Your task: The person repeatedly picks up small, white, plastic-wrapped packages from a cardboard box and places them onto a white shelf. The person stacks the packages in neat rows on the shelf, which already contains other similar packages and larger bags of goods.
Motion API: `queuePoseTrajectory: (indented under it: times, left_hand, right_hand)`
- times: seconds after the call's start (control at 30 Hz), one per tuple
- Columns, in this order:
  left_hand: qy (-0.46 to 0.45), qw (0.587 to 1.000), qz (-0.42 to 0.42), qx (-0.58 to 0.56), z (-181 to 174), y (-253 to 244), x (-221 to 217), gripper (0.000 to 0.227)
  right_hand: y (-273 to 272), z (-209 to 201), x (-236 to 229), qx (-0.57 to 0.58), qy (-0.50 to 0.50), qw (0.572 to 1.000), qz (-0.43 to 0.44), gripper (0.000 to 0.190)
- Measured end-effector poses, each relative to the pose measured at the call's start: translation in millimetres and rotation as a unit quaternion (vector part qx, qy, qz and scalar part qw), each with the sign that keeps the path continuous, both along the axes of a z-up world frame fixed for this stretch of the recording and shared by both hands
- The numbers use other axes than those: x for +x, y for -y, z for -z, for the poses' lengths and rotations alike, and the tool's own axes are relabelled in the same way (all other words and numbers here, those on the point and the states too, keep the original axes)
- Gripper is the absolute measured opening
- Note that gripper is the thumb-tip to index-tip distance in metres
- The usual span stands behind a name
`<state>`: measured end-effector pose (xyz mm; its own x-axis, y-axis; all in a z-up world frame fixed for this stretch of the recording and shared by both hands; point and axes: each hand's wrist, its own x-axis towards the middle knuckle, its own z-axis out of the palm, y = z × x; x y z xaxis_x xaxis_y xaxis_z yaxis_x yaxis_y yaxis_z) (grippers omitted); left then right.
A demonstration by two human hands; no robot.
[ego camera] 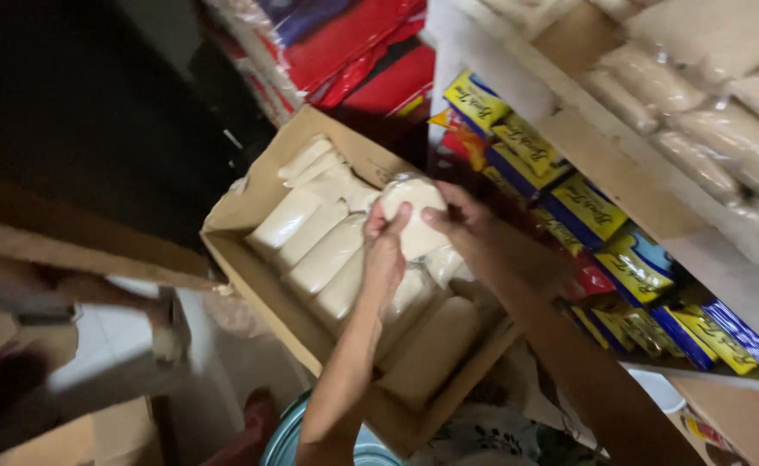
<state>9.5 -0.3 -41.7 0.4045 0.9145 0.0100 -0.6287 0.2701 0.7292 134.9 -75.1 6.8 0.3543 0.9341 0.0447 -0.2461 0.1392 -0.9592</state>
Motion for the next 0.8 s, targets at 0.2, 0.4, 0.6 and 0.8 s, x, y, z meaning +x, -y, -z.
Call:
queuePoseTrajectory:
  times: [0.2, 0.4, 0.6, 0.8]
  left_hand:
    - [0.039, 0.998, 0.045, -0.021, -23, 4, -16, 0.032]
    - [0.034, 0.998, 0.040, -0.027, -2, 0, -11, 0.038]
    - [-0.012, 1.000, 0.011, 0.002, -6, 4, -7, 0.039]
    - [-0.074, 0.993, -0.035, 0.083, 9, 7, 4, 0.036]
  right_hand:
    - [-12, 48, 2, 0.038, 0.031, 0.999, 0.015, 0.044]
    - [-6, 29, 1, 0.022, 0.110, 0.994, -0.005, 0.047]
    - [-1, 10, -10, 0.005, 0.169, 0.986, 0.017, 0.045]
    - [-13, 61, 9, 0.026, 0.164, 0.986, -0.010, 0.032]
